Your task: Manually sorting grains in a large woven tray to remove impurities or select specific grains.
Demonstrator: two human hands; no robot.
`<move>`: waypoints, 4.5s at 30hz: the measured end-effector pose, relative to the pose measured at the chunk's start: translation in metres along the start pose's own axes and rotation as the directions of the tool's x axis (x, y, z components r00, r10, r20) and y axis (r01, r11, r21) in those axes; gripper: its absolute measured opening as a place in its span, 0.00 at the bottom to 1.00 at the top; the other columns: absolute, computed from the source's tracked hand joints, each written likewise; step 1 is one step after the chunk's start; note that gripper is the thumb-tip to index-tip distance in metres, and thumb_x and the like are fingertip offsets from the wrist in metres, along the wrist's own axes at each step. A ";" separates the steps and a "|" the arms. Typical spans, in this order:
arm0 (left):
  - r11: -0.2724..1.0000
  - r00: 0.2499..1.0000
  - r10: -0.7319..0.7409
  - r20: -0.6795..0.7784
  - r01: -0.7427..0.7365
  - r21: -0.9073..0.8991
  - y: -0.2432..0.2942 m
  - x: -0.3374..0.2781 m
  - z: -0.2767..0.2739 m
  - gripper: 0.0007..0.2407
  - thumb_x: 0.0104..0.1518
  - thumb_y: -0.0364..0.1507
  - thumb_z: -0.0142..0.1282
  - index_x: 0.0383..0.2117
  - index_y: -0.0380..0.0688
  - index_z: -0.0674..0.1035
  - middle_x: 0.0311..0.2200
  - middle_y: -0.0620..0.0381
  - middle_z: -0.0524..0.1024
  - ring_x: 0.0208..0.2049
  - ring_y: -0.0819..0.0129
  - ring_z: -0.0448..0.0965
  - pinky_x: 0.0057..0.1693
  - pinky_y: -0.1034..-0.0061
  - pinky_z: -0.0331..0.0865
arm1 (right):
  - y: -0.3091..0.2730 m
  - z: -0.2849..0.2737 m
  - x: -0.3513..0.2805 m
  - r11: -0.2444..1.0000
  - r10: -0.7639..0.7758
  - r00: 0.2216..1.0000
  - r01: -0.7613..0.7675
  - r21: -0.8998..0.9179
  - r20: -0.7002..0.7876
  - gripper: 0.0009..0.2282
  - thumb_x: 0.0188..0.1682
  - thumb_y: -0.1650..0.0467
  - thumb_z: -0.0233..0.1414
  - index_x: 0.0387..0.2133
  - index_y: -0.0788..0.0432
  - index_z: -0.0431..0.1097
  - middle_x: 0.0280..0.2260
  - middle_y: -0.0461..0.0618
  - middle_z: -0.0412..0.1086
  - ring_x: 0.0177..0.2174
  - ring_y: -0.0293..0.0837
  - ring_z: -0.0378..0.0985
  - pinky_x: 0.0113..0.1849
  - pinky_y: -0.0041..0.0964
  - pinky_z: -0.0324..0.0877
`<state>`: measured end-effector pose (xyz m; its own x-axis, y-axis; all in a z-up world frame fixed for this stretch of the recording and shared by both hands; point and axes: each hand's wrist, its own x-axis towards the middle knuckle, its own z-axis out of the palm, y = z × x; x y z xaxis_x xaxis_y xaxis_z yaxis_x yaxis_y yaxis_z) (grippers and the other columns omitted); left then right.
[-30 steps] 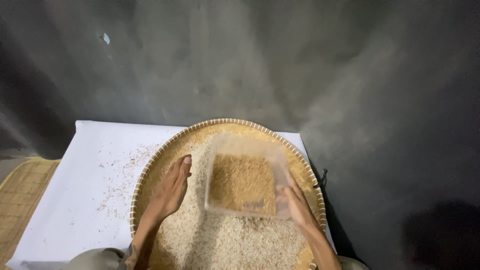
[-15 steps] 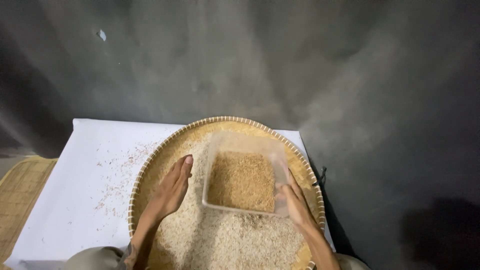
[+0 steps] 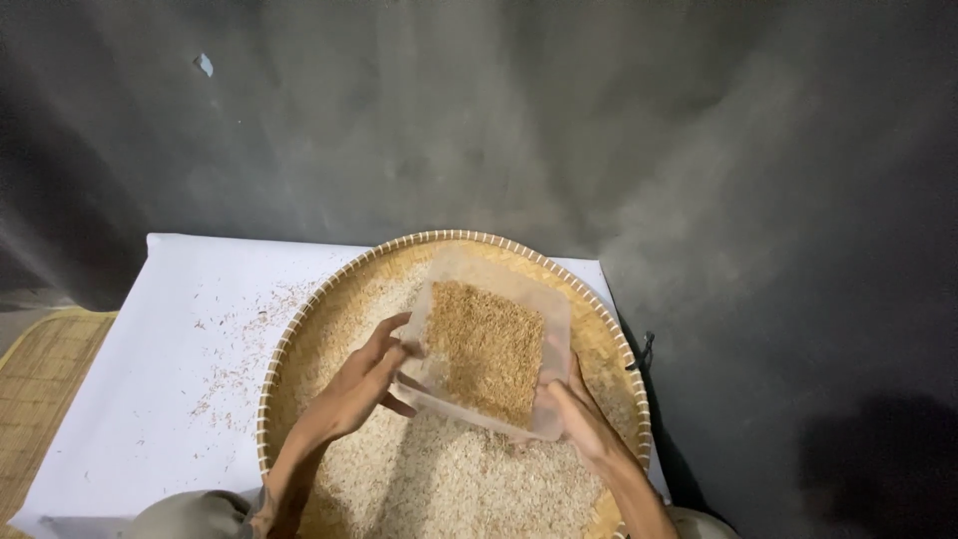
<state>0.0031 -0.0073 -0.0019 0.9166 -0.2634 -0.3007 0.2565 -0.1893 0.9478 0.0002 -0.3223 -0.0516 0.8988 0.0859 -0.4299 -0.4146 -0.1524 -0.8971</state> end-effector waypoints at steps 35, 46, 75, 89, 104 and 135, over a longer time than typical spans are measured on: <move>0.987 0.967 0.053 -0.251 -0.013 0.158 0.006 0.001 0.001 0.36 0.54 0.55 0.23 0.60 0.42 0.69 0.50 0.44 0.79 0.48 0.55 0.85 0.50 0.62 0.81 | -0.022 0.010 0.003 0.987 0.122 0.945 -0.083 0.140 -0.303 0.28 0.54 0.57 0.28 0.68 0.51 0.47 0.70 0.49 0.49 0.64 0.56 0.59 0.59 0.61 0.63; 0.988 0.970 0.064 -0.233 -0.028 0.153 -0.001 0.008 0.003 0.36 0.54 0.55 0.24 0.59 0.44 0.70 0.51 0.44 0.80 0.48 0.54 0.85 0.49 0.62 0.82 | -0.020 0.008 0.007 0.956 0.198 0.958 -0.142 0.256 -0.206 0.36 0.44 0.53 0.40 0.70 0.40 0.41 0.70 0.49 0.41 0.66 0.57 0.46 0.60 0.70 0.53; 0.953 0.988 0.036 -0.148 0.010 0.302 -0.019 0.013 0.025 0.32 0.58 0.50 0.25 0.70 0.52 0.53 0.52 0.39 0.78 0.46 0.51 0.84 0.54 0.48 0.77 | -0.037 0.003 -0.015 0.993 0.090 0.993 -0.095 -0.068 -0.070 0.41 0.40 0.55 0.46 0.70 0.49 0.39 0.71 0.50 0.42 0.69 0.51 0.48 0.62 0.70 0.50; 0.984 0.994 -0.015 -0.112 0.035 0.176 -0.021 0.015 0.065 0.44 0.49 0.59 0.23 0.70 0.42 0.44 0.52 0.29 0.75 0.17 0.70 0.70 0.31 0.62 0.75 | -0.051 -0.011 -0.014 0.990 -0.055 0.978 0.079 0.113 -0.199 0.29 0.53 0.60 0.33 0.68 0.56 0.43 0.57 0.75 0.62 0.41 0.67 0.80 0.34 0.54 0.82; 0.981 0.955 0.057 -0.290 0.000 0.195 0.007 0.002 0.033 0.33 0.58 0.51 0.24 0.68 0.45 0.53 0.45 0.43 0.78 0.32 0.61 0.82 0.39 0.62 0.79 | -0.039 -0.024 -0.007 0.987 -0.159 0.908 0.135 -0.089 -0.388 0.25 0.58 0.61 0.33 0.52 0.71 0.68 0.30 0.67 0.77 0.18 0.51 0.79 0.21 0.36 0.70; 0.866 0.941 0.283 -0.185 -0.168 0.471 -0.043 0.031 0.049 0.30 0.59 0.49 0.44 0.65 0.46 0.59 0.65 0.49 0.59 0.63 0.52 0.62 0.65 0.51 0.64 | -0.060 -0.088 0.047 0.968 -0.085 0.976 0.128 0.217 -0.198 0.27 0.56 0.62 0.38 0.70 0.38 0.43 0.70 0.57 0.39 0.48 0.63 0.75 0.39 0.39 0.78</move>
<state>0.0052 -0.0540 -0.0574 0.9920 -0.1263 0.0049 -0.0760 -0.5651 0.8215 0.0795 -0.3963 -0.0088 0.9411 -0.0985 -0.3233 -0.3167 0.0770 -0.9454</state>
